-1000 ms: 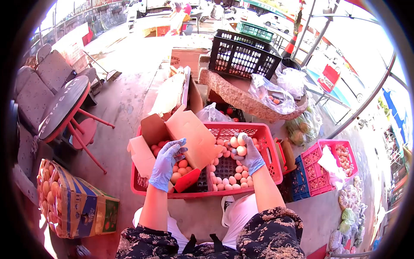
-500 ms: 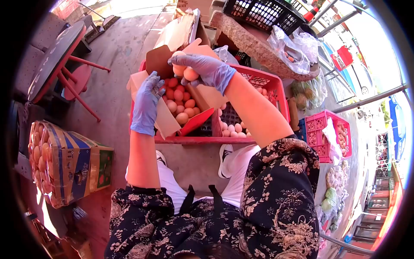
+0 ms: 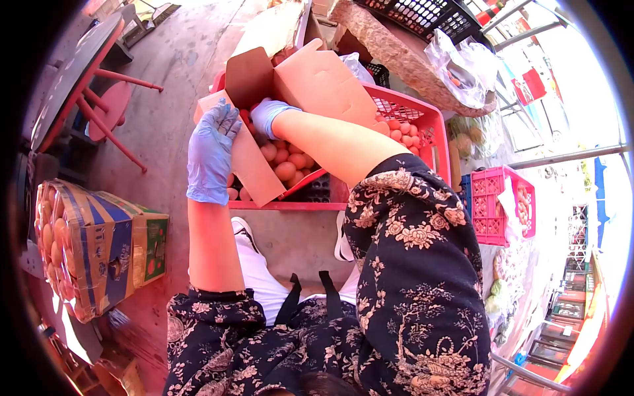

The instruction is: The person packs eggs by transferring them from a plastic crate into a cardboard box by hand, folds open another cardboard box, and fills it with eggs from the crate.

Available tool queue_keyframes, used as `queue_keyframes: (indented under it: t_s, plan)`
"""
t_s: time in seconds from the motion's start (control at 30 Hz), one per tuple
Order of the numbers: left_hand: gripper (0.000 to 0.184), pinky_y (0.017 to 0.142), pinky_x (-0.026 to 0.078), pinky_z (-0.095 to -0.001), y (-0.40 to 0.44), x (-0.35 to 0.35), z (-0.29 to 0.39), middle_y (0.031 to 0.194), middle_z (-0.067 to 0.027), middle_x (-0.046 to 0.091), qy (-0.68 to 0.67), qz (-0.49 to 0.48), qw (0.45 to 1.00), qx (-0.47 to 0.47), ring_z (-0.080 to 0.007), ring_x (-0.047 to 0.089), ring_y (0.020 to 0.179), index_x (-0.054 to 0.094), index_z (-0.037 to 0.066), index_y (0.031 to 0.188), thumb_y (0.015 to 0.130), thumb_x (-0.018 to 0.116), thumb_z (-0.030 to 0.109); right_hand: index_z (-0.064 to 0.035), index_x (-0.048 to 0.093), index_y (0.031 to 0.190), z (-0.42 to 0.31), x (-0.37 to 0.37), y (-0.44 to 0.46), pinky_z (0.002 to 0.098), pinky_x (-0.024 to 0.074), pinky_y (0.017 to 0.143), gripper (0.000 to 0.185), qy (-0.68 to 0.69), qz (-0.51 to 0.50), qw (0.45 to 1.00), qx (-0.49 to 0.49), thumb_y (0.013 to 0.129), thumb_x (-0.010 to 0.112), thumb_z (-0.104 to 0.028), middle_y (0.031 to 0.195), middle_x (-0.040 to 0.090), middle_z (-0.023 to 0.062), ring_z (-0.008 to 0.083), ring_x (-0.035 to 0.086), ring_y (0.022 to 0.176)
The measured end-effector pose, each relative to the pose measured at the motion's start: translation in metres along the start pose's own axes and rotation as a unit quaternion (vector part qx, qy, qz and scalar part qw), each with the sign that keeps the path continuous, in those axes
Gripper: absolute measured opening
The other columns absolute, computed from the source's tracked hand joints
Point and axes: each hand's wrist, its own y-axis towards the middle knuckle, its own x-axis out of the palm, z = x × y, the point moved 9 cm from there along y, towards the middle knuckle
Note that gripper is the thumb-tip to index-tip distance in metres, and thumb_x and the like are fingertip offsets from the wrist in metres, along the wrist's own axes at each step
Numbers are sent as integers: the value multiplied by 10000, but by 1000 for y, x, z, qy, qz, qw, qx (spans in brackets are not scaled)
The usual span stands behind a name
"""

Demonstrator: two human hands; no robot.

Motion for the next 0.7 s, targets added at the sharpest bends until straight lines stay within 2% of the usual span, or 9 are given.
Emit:
queue_keyframes:
  t_s: [0.17, 0.2, 0.27, 0.3, 0.33, 0.4, 0.5, 0.6, 0.7]
  plan:
    - [321, 882, 496, -321, 4, -8, 0, 1057, -134, 598, -5, 0, 1000, 7, -233, 603, 1004, 525, -70, 1160, 909, 551, 129, -108, 574, 1232, -3, 7, 0, 393, 512, 830, 624, 34, -114, 992, -51, 655, 754, -267, 1106, 615, 218, 350, 623, 985]
    - [321, 877, 497, -318, 5, -9, 0, 1053, -132, 598, -5, 4, 1000, 6, -229, 605, 997, 525, -68, 1161, 906, 557, 124, -97, 585, 1223, -6, -5, 4, 370, 535, 754, 610, 41, -46, 993, -100, 655, 749, -250, 1043, 651, 188, 295, 647, 933]
    - [315, 870, 494, -312, 5, -6, 0, 1053, -125, 597, -10, 1, 1000, 5, -223, 602, 991, 529, -59, 1159, 902, 564, 121, -67, 587, 1214, 12, -22, 4, 350, 542, 687, 600, 114, -58, 992, -7, 661, 747, -237, 985, 659, 171, 253, 654, 876]
    - [313, 867, 493, -308, 5, -3, -1, 1053, -122, 596, -13, 0, 1000, 5, -219, 600, 988, 531, -54, 1157, 900, 568, 119, -14, 623, 1119, 25, -16, 18, 336, 534, 637, 499, 243, -48, 969, 26, 681, 737, -224, 866, 666, 145, 219, 642, 754]
    - [318, 866, 490, -304, 7, 0, -3, 1054, -118, 595, -7, -4, 1000, 7, -215, 599, 987, 531, -50, 1167, 901, 567, 120, 2, 664, 953, 40, -15, 37, 322, 519, 580, 329, 207, -35, 976, 65, 700, 720, -200, 764, 658, 123, 213, 617, 658]
    - [328, 864, 486, -297, 11, 4, -3, 1056, -110, 593, 12, -10, 1000, 14, -207, 596, 985, 530, -42, 1185, 902, 565, 121, 1, 665, 813, 45, -14, 48, 321, 509, 558, 231, 296, -19, 953, 55, 702, 712, -197, 695, 641, 115, 203, 594, 611]
    - [350, 876, 475, -290, 11, 12, -1, 1089, -102, 584, 17, -24, 999, 17, -196, 586, 1001, 521, -35, 1221, 910, 552, 122, 15, 682, 819, 51, -23, 66, 334, 519, 592, 257, 340, 82, 936, 43, 702, 701, -213, 757, 665, 136, 216, 622, 651]
    - [363, 887, 466, -292, 9, 19, 0, 1126, -99, 573, 34, -38, 999, 18, -192, 577, 1018, 515, -32, 1241, 915, 541, 126, 19, 698, 886, 48, -29, 56, 350, 529, 673, 334, 272, 42, 958, 82, 698, 721, -255, 862, 688, 174, 257, 664, 755]
    - [351, 896, 460, -297, 7, 15, 1, 1161, -94, 569, 31, -30, 999, 13, -192, 571, 1033, 528, -29, 1227, 913, 547, 128, -7, 703, 962, 33, -34, 38, 363, 522, 764, 411, 142, 39, 986, 77, 709, 726, -330, 959, 681, 197, 296, 671, 874]
